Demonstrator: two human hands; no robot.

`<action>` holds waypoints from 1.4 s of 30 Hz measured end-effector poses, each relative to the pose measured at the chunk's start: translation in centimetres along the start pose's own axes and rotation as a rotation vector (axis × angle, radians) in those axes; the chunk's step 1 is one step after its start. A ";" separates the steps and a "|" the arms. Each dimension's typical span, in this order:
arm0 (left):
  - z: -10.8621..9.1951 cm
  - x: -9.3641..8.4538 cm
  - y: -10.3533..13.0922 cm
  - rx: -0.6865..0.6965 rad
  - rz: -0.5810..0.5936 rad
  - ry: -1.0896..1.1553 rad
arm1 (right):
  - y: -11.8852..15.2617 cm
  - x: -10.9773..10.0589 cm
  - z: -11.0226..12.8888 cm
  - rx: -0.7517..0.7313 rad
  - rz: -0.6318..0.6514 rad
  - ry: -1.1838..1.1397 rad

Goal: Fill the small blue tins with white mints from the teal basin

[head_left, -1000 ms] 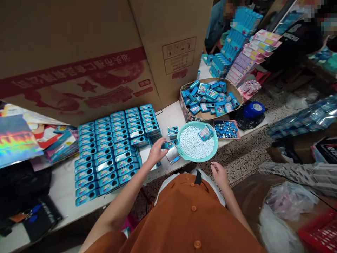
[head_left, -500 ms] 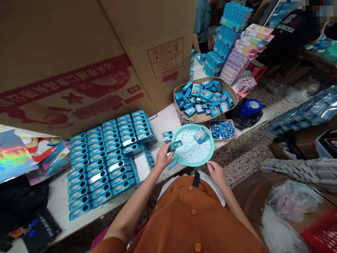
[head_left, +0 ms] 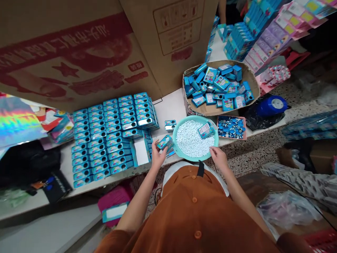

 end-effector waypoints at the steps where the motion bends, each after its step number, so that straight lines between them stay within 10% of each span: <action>1: 0.5 0.0 0.2 -0.025 -0.015 0.025 | -0.1 0.0 -0.1 -0.013 0.009 -0.003; 10: 3.4 -1.1 1.1 -0.097 -0.324 -0.309 | -0.9 -0.2 -1.0 -0.066 0.076 0.022; 22: 7.9 1.8 0.7 -0.138 -0.147 -0.323 | -0.7 -0.3 -1.6 -0.071 0.089 0.038; 42: 5.6 -0.4 3.0 0.117 -0.026 -0.506 | 0.1 0.4 -1.9 -0.056 0.117 0.043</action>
Point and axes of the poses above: each hand's wrist, its own y-axis away from the middle knuckle, its own x-axis out of the palm, z = x × y, the point moved 5 cm from there along -y, towards the middle knuckle, and after that the axes turned 10 degrees about -z, right-handed, at the moved point
